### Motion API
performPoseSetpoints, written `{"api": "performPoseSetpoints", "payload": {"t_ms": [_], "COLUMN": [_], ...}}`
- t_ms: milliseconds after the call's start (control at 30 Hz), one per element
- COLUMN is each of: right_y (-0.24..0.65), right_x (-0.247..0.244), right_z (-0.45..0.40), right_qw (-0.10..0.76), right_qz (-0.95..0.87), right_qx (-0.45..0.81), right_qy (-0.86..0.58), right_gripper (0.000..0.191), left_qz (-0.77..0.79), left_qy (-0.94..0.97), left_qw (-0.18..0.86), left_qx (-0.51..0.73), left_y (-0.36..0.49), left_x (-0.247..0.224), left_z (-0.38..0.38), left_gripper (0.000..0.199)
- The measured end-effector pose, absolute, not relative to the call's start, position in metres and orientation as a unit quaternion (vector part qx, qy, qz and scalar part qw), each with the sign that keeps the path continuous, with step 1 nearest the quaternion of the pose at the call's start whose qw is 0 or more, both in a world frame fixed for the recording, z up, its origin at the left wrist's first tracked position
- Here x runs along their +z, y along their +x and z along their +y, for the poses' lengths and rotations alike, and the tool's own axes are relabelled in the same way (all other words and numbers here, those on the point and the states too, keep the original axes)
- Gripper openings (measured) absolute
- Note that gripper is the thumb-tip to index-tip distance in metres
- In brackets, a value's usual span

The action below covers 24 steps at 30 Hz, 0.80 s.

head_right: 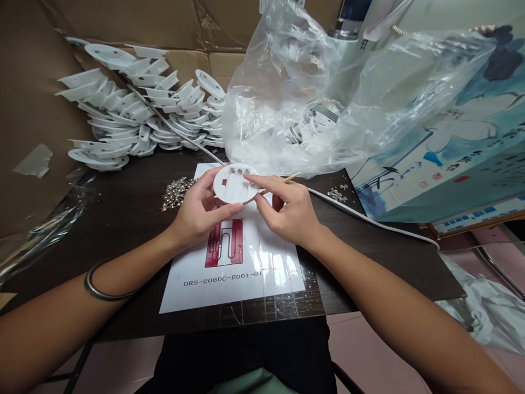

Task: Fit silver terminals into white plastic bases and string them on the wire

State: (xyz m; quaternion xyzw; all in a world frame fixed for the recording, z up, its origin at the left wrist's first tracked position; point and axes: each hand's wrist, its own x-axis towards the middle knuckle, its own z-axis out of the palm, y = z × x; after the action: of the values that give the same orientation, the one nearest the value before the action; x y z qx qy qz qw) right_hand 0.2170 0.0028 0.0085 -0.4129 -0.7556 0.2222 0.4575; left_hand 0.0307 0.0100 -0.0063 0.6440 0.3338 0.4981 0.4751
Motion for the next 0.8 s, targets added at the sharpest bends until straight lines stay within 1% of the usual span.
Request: {"api": "performPoseSetpoints", "payload": {"t_ms": [133, 333, 400, 500, 633, 800], "right_y": [0.2172, 0.2192, 0.2198, 0.2204, 0.2206, 0.2194], "right_x": [0.0076, 0.0131, 0.0146, 0.0144, 0.0122, 0.0113], "right_z": [0.0034, 0.0075, 0.0089, 0.0103, 0.0109, 0.0105], "right_qw": [0.467, 0.498, 0.486, 0.446, 0.406, 0.4], "right_qz": [-0.713, -0.633, -0.626, -0.632, -0.639, -0.647], "right_qx": [0.29, 0.355, 0.389, 0.444, 0.497, 0.496], "right_qy": [-0.435, -0.475, -0.471, -0.453, -0.424, -0.419], "right_gripper": [0.034, 0.023, 0.028, 0.037, 0.042, 0.042], "left_qz": [0.339, 0.355, 0.358, 0.365, 0.375, 0.375], "left_qy": [0.65, 0.649, 0.64, 0.618, 0.586, 0.579], "left_qw": [0.45, 0.445, 0.454, 0.477, 0.514, 0.525], "left_qx": [0.51, 0.503, 0.506, 0.507, 0.502, 0.498], "left_y": [0.0295, 0.0305, 0.0316, 0.0329, 0.0334, 0.0328], "left_x": [-0.0075, -0.0054, -0.0045, -0.0042, -0.0045, -0.0036], "left_z": [0.0112, 0.0114, 0.0114, 0.0109, 0.0096, 0.0093], "left_gripper": [0.06, 0.06, 0.059, 0.054, 0.05, 0.054]}}
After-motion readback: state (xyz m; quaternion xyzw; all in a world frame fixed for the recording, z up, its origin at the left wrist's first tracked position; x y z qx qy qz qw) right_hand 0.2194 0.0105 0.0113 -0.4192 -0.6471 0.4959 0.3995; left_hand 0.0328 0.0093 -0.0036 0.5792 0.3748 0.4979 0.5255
